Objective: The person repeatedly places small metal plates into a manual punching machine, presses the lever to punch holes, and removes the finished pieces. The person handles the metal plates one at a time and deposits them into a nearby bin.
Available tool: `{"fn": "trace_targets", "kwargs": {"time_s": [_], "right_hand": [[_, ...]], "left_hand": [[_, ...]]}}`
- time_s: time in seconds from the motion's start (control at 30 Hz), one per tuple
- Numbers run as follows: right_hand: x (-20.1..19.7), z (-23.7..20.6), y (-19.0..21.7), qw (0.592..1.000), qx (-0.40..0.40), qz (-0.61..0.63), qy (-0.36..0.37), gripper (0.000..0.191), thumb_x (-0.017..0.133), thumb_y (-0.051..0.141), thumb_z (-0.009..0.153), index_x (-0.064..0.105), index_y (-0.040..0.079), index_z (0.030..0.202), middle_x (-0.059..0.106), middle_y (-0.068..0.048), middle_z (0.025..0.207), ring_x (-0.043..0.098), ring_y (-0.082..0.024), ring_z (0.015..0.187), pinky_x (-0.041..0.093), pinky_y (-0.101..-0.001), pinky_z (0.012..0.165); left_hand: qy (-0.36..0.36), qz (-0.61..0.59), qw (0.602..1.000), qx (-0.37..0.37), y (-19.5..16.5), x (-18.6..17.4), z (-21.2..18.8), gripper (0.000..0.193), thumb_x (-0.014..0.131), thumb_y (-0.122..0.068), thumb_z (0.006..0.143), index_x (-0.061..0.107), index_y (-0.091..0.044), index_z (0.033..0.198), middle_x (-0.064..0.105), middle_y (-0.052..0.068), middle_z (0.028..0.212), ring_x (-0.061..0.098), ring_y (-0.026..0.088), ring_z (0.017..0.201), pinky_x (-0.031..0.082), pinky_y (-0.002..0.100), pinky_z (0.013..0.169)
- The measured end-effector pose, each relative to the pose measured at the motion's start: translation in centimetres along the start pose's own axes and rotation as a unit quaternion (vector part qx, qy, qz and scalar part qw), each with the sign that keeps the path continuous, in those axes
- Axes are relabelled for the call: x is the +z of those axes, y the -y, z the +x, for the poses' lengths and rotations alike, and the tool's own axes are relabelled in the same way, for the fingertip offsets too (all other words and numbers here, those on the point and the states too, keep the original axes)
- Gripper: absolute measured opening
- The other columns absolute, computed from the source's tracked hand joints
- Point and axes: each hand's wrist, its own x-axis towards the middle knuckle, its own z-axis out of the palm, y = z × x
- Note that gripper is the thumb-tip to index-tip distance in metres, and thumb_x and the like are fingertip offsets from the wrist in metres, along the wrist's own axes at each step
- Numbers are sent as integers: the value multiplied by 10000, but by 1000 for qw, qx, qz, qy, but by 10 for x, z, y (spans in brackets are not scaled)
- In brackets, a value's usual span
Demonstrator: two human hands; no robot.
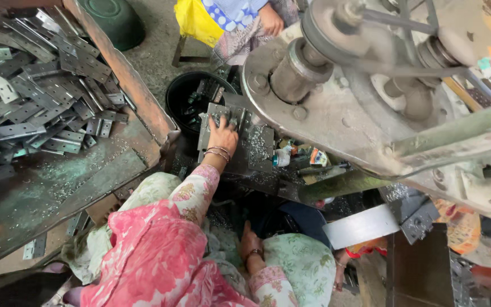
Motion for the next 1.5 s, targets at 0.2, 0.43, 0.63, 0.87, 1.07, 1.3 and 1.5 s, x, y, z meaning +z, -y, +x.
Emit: {"fn": "trace_targets", "kwargs": {"time_s": [0.2,0.43,0.63,0.87,1.07,1.3,1.5], "right_hand": [[-25,8,-12,998,-64,-1,-29,820,745,302,826,312,111,1495,721,-241,1069,699,-455,999,576,-536,872],[-62,12,-7,998,-51,-44,6,581,742,308,864,436,109,1317,715,-233,1079,701,-436,1024,574,-527,889],[-67,5,-1,997,-58,-47,2,651,737,312,866,403,100,1382,709,-242,1102,705,-427,1036,583,-520,895],[-81,14,-7,992,-101,15,-71,504,713,419,915,574,111,1288,705,-178,1177,676,-399,1087,557,-533,882],[-122,49,7,903,-178,303,-248,449,772,273,875,668,118,1284,796,-92,1013,738,-213,824,602,-383,768],[-157,78,41,770,-204,502,-338,332,821,125,871,679,49,1162,742,-84,1011,705,-194,769,574,-381,662],[-134,77,68,888,-298,-10,-349,517,761,27,779,635,79,1278,622,-118,1176,644,-319,1086,569,-417,884]], "left_hand": [[-3,22,1000,16,2,-2,-10,350,486,-272,989,753,-146,1178,584,37,1423,312,361,1469,172,717,1162],[10,-4,997,71,-8,16,-77,366,554,-333,918,757,-116,1131,561,71,1413,324,365,1439,198,682,1149],[-106,31,980,164,-8,40,-132,289,601,-237,851,765,-69,1020,635,115,1256,457,344,1298,317,628,1135],[-297,-116,941,115,-7,1,-132,330,641,-146,760,769,-29,1041,690,105,1155,550,283,1123,414,512,1044],[-150,-542,807,-183,-16,1,-104,257,714,-106,818,770,-21,1054,754,162,983,730,298,939,543,390,844],[-139,-581,794,-117,-8,-5,-66,380,705,-83,811,763,-51,1185,755,152,1110,737,327,1041,563,385,956],[-122,-207,969,-62,-9,-16,-86,414,633,-251,931,676,-120,1322,535,54,1511,367,359,1442,319,576,1136]]}}
